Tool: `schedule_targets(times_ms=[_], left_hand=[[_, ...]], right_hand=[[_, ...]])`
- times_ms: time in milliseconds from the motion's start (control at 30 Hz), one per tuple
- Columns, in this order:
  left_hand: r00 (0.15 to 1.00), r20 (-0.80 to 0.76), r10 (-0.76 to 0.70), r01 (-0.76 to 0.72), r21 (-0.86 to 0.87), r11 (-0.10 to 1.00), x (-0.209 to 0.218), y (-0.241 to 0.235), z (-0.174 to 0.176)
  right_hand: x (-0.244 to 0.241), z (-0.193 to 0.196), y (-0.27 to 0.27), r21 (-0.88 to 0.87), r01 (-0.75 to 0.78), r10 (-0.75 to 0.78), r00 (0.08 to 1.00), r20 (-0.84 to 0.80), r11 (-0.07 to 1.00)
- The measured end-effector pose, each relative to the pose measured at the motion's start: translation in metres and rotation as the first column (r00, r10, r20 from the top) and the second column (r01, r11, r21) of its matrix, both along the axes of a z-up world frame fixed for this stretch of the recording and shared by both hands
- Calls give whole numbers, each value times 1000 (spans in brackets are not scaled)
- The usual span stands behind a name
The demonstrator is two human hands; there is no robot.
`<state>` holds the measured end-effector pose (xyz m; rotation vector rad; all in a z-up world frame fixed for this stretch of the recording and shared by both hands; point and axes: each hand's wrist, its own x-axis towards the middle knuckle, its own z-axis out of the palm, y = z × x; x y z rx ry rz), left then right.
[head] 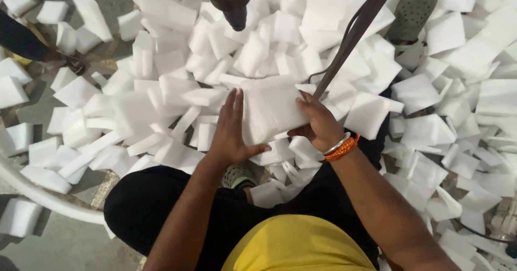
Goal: The person sits on the floor surrounded by white foam pieces and repeatedly picks up rectangular foam blocks, places them under a cutting tool, and cuts them into smaller pieces. The cut pieces fall onto the floor, accumulating in a growing pile.
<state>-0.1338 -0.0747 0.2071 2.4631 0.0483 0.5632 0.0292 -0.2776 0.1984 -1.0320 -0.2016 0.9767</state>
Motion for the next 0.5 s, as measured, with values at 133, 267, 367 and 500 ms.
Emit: schedule_targets(times_ms=[133, 267, 367, 500], left_hand=[[944, -289, -156, -86, -674, 734, 7, 5, 6], [907, -316, -278, -173, -883, 436, 23, 15, -11], [890, -333, -312, -205, -902, 379, 31, 21, -17], [939, 194, -284, 338, -666, 665, 32, 28, 1]], right_hand=[[6, -4, -9, -112, 172, -113, 909, 401, 979], [11, -4, -5, 27, 256, -103, 289, 952, 966], [17, -1, 19, -18, 300, -122, 441, 889, 954], [29, 13, 50, -15, 327, -219, 666, 713, 945]])
